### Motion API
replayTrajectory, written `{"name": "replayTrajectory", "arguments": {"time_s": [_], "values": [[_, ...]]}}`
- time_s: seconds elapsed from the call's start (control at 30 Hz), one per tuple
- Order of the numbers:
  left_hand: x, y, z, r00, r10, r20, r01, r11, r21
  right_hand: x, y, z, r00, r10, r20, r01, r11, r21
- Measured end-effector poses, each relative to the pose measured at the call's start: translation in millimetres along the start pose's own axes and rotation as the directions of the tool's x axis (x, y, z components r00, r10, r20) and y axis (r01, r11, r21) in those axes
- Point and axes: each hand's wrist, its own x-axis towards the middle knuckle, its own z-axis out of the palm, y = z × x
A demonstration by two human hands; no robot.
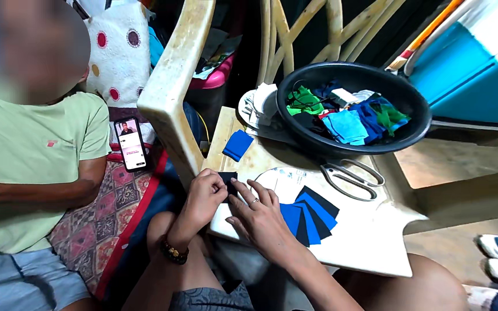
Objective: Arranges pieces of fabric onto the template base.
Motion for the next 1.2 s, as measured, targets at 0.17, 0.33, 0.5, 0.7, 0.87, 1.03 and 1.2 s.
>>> {"name": "replayTrajectory", "arguments": {"time_s": [0.17, 0.33, 0.5, 0.7, 0.87, 1.03, 1.2], "values": [[-4.3, -2.0, 3.5, 0.999, 0.020, -0.045, -0.021, 1.000, -0.023, 2.9, 4.2, -2.0, 1.000, -0.012, 0.003, 0.012, 0.999, 0.037], [1.7, 19.5, 3.4, 0.994, -0.099, 0.053, 0.090, 0.985, 0.150, 1.4, 4.6, -3.9, 1.000, -0.001, 0.023, 0.001, 1.000, 0.021], [2.4, 13.4, 3.8, 0.995, -0.098, 0.019, 0.096, 0.992, 0.085, -1.3, 5.5, -3.4, 0.999, -0.016, 0.050, 0.016, 1.000, 0.005], [-5.7, -5.0, 6.4, 0.977, -0.130, -0.170, 0.079, 0.957, -0.280, -1.1, 7.3, -0.9, 0.997, -0.054, 0.061, 0.053, 0.998, 0.016], [-15.4, -15.7, 6.9, 0.908, -0.247, -0.338, -0.016, 0.787, -0.616, 1.8, 7.2, -3.7, 0.996, -0.061, 0.072, 0.059, 0.998, 0.026], [-33.4, -10.1, -6.1, 0.902, -0.328, -0.281, -0.072, 0.527, -0.847, 6.2, 6.7, -4.0, 0.996, -0.055, 0.069, 0.050, 0.996, 0.071], [-46.8, -11.6, -6.6, 0.966, -0.141, -0.216, -0.134, 0.441, -0.887, 8.0, 2.8, -10.9, 0.999, 0.023, 0.029, -0.030, 0.969, 0.246]]}}
